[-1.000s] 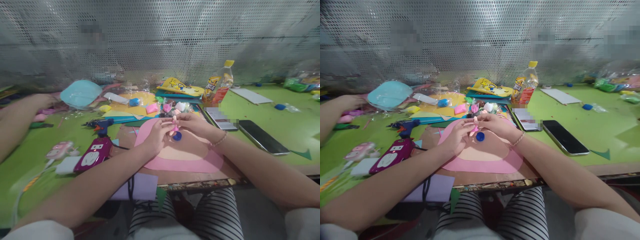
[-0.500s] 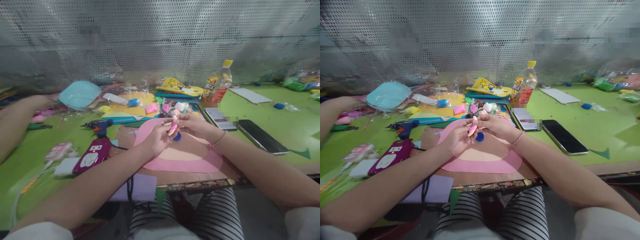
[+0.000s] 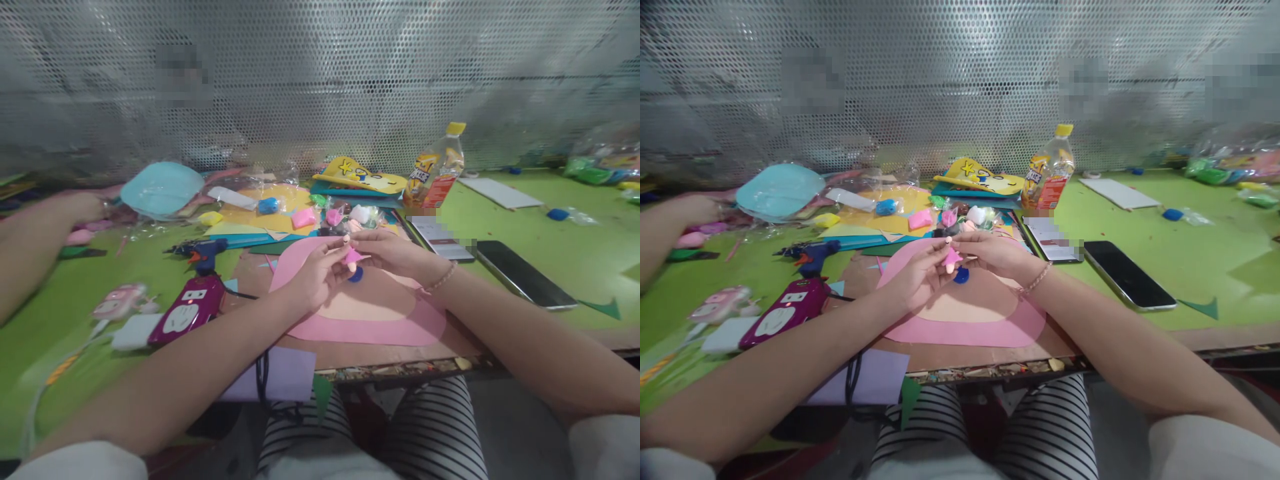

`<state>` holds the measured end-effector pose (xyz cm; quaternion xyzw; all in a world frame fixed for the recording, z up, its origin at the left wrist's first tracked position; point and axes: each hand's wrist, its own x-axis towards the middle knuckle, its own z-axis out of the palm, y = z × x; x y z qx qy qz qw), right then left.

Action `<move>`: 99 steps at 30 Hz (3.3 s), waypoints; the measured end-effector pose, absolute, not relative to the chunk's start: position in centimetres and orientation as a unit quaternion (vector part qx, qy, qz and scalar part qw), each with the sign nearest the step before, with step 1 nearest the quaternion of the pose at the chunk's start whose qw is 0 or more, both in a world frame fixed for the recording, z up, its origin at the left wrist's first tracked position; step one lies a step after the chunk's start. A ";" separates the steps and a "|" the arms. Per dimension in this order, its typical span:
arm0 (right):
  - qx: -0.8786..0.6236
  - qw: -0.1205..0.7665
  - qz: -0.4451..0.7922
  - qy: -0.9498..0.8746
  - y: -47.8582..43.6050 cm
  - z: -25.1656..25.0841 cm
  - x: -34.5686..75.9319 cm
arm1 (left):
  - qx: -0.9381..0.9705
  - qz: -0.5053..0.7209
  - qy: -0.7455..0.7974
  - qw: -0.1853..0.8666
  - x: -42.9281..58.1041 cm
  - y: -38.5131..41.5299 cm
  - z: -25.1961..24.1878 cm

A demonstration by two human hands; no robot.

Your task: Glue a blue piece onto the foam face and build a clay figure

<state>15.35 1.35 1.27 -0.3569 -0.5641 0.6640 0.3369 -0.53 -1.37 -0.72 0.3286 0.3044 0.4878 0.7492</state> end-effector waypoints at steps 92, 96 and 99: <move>-0.405 0.453 0.238 -0.758 0.6 1.4 14.8 | 0.345 0.581 0.281 0.682 -0.3 -1.2 -1.3; -0.421 0.448 0.223 -0.756 0.7 1.4 14.8 | 0.352 0.582 0.284 0.675 -0.3 -1.3 -1.4; -0.424 0.444 0.215 -0.759 0.8 1.4 14.9 | 0.351 0.585 0.283 0.674 -0.4 -1.3 -1.3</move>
